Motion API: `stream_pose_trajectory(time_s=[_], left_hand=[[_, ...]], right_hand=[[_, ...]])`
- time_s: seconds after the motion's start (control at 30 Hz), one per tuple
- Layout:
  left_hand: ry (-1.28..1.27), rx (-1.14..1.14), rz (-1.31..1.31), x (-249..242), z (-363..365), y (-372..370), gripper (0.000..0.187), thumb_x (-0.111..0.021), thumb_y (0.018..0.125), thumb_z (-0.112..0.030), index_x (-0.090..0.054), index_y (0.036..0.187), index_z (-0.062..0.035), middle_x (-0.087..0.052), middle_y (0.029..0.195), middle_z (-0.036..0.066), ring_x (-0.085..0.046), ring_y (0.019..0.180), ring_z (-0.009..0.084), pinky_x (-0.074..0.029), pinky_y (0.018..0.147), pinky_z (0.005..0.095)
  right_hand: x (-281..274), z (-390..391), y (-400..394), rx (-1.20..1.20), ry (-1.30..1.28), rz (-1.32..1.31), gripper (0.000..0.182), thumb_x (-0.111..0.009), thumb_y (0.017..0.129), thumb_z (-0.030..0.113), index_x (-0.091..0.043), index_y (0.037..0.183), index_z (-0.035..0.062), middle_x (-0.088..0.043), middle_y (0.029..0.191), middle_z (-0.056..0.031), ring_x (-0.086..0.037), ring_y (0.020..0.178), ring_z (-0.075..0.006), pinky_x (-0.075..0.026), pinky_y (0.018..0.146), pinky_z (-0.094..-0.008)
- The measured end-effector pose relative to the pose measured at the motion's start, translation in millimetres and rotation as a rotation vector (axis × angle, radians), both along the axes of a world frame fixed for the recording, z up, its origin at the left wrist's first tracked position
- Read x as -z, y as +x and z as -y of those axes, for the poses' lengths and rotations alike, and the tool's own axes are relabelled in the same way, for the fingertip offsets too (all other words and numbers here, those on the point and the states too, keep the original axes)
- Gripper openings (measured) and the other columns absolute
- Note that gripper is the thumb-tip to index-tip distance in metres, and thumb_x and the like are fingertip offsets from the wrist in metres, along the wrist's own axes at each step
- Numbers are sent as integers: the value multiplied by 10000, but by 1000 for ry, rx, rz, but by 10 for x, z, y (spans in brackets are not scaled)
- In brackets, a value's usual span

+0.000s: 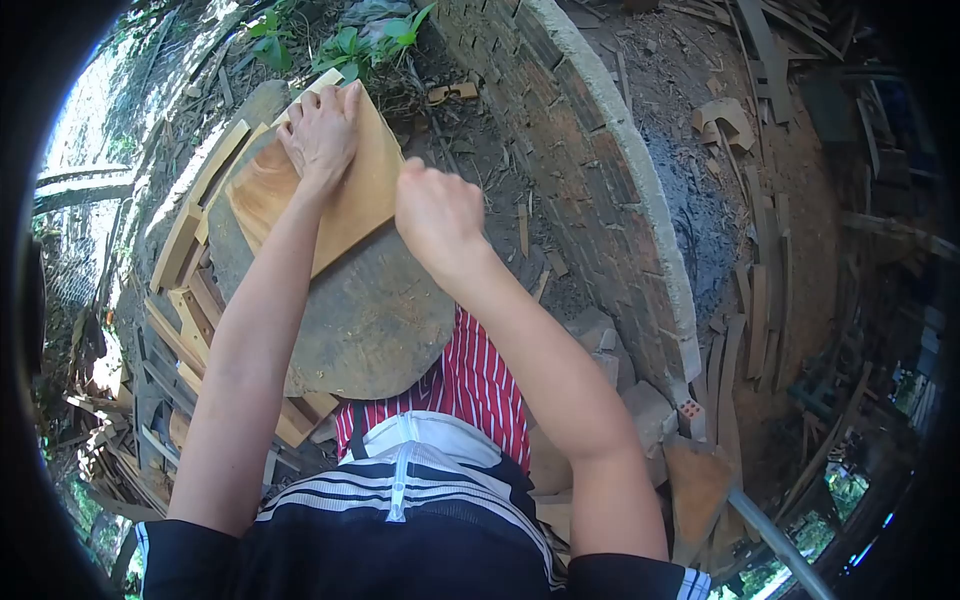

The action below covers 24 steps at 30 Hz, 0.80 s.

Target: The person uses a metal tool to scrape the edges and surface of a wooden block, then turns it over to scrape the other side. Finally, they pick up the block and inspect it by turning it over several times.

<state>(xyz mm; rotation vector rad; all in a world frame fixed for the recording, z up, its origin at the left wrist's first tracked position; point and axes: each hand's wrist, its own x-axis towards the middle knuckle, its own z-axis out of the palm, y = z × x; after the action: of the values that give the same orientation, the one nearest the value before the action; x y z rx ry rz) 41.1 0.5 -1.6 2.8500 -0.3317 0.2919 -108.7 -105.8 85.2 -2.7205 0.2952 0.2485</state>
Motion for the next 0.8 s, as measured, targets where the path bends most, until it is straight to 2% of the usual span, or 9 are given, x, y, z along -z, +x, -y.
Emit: stream_pose_trajectory(time_s=[0.1,0.17,0.23,0.37,0.5,0.57,0.63,0.7,0.8], left_hand=[[-1,3,23,14,8,30,498,-392,962,-507,-624,1121,-96,-573,1143,129,-477,1130,292,-298,968,476],[-12,2,29,-5,33,65,499,-391,962,-508,-625,1121,-98,-572,1144,129,-476,1131,290,-299,966,475],[-8,-5,5,2,9,16,498,-395,961,-507,-625,1123,-96,-572,1147,129,-472,1136,294,-301,960,474],[-14,-5,16,0,43,35,492,-398,962,-500,-627,1116,-92,-572,1139,128,-473,1133,294,-303,957,474],[-11,6,70,56,-11,15,495,-415,955,-509,-630,1097,-87,-576,1117,127,-482,1112,296,-311,944,472],[-40,12,74,41,34,12,496,-422,952,-514,-631,1091,-87,-578,1110,127,-487,1102,295,-311,943,472],[-26,17,50,44,11,15,490,-434,946,-518,-635,1071,-89,-582,1093,127,-489,1088,298,-312,936,471],[-20,18,83,57,12,-1,486,-436,946,-517,-637,1059,-89,-585,1084,129,-490,1082,299,-315,930,470],[-28,37,92,76,19,-58,479,-439,945,-517,-642,1039,-93,-590,1067,131,-493,1076,303,-324,917,468]], right_hand=[[109,69,156,-15,-54,35,117,-514,839,65,-580,888,-17,-682,756,-217,-700,738,-363,-566,626,-445],[-71,81,-104,-18,-71,43,122,-509,843,72,-579,889,-17,-680,754,-223,-700,735,-363,-565,625,-445],[-245,73,-395,67,-44,-183,121,-491,851,60,-548,903,-34,-662,783,-267,-673,778,-427,-541,672,-510],[189,39,181,-5,7,9,162,-497,865,114,-511,947,-25,-663,786,-277,-671,796,-440,-532,689,-526],[70,103,15,0,9,14,163,-490,868,116,-514,947,-26,-661,770,-276,-674,781,-434,-533,679,-524],[-177,46,-374,32,-52,-144,142,-484,859,83,-540,933,-24,-658,753,-272,-674,752,-432,-539,661,-514],[-65,37,-269,52,-30,-159,135,-480,852,61,-549,929,-24,-656,751,-275,-674,739,-436,-545,653,-509],[118,-33,62,-18,-81,55,103,-508,827,56,-561,879,-15,-679,727,-221,-702,718,-367,-567,635,-446],[70,21,-79,-11,-58,10,112,-501,835,63,-551,889,-22,-666,741,-251,-689,738,-398,-556,636,-474]])
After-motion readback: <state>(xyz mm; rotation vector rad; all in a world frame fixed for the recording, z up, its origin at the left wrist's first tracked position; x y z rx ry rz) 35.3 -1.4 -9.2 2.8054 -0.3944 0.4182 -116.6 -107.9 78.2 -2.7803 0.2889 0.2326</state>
